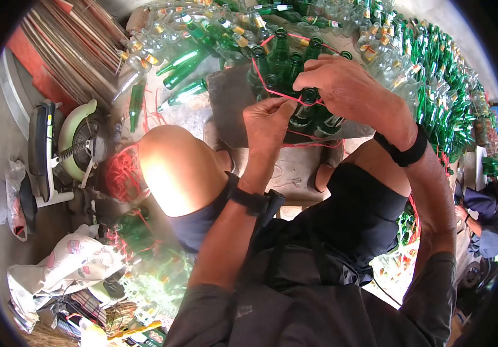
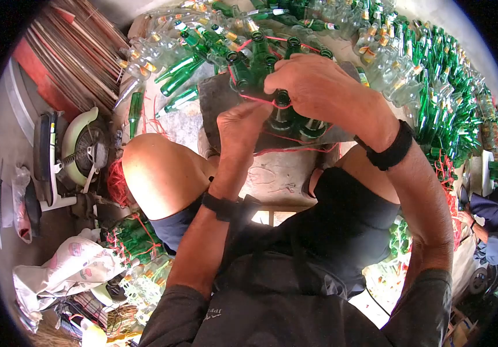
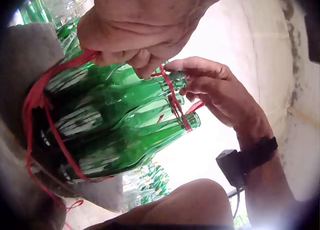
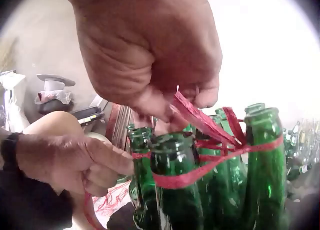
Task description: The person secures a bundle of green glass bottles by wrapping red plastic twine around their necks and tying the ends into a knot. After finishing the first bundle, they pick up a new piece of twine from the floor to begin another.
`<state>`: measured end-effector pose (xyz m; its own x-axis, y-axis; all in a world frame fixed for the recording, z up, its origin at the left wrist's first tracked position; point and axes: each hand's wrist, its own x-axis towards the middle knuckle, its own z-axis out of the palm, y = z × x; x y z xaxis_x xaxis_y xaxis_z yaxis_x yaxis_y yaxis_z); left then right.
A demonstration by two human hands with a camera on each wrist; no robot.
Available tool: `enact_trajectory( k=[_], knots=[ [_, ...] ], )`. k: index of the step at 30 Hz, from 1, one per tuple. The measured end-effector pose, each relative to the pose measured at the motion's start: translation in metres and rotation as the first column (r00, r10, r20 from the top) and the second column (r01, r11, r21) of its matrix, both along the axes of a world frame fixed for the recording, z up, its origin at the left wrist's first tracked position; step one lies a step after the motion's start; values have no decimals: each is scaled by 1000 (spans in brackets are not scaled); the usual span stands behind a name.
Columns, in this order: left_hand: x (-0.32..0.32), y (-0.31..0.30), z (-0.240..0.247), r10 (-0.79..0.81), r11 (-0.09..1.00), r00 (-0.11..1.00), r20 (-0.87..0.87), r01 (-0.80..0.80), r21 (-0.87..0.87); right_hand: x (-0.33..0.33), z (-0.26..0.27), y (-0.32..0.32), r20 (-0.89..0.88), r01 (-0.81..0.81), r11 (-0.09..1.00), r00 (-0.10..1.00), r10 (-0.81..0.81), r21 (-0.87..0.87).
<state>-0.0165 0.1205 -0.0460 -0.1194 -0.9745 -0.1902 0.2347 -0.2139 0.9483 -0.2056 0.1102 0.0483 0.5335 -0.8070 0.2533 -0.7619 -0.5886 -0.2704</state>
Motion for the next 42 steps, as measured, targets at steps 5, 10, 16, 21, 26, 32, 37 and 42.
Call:
enact_trajectory(
  k=[5,10,16,21,26,32,37,42],
  knots=[
    [-8,2,-11,103,988,983,152,-83,-130,12,18,-12,-211,63,954,977,0,294],
    [-12,5,-7,199,967,942,269,-145,-210,14,20,-26,-231,67,891,972,43,450],
    [-14,5,-7,214,969,930,300,-163,-186,11,24,-35,-206,0,854,971,125,521],
    [-12,4,-11,219,970,910,352,-165,-177,18,28,-34,-292,29,850,945,148,526],
    [-10,5,-5,158,986,903,399,-123,-111,21,27,-28,-381,-12,926,909,168,378],
    [-10,5,-5,166,985,920,354,-135,-111,30,37,-24,-530,11,971,839,121,239],
    [-9,7,-6,218,957,882,418,-110,-268,29,40,-22,-549,-6,983,829,108,184],
    [-11,7,-10,186,965,911,369,-99,-243,15,34,-28,-569,-37,996,818,80,87]
  ],
)
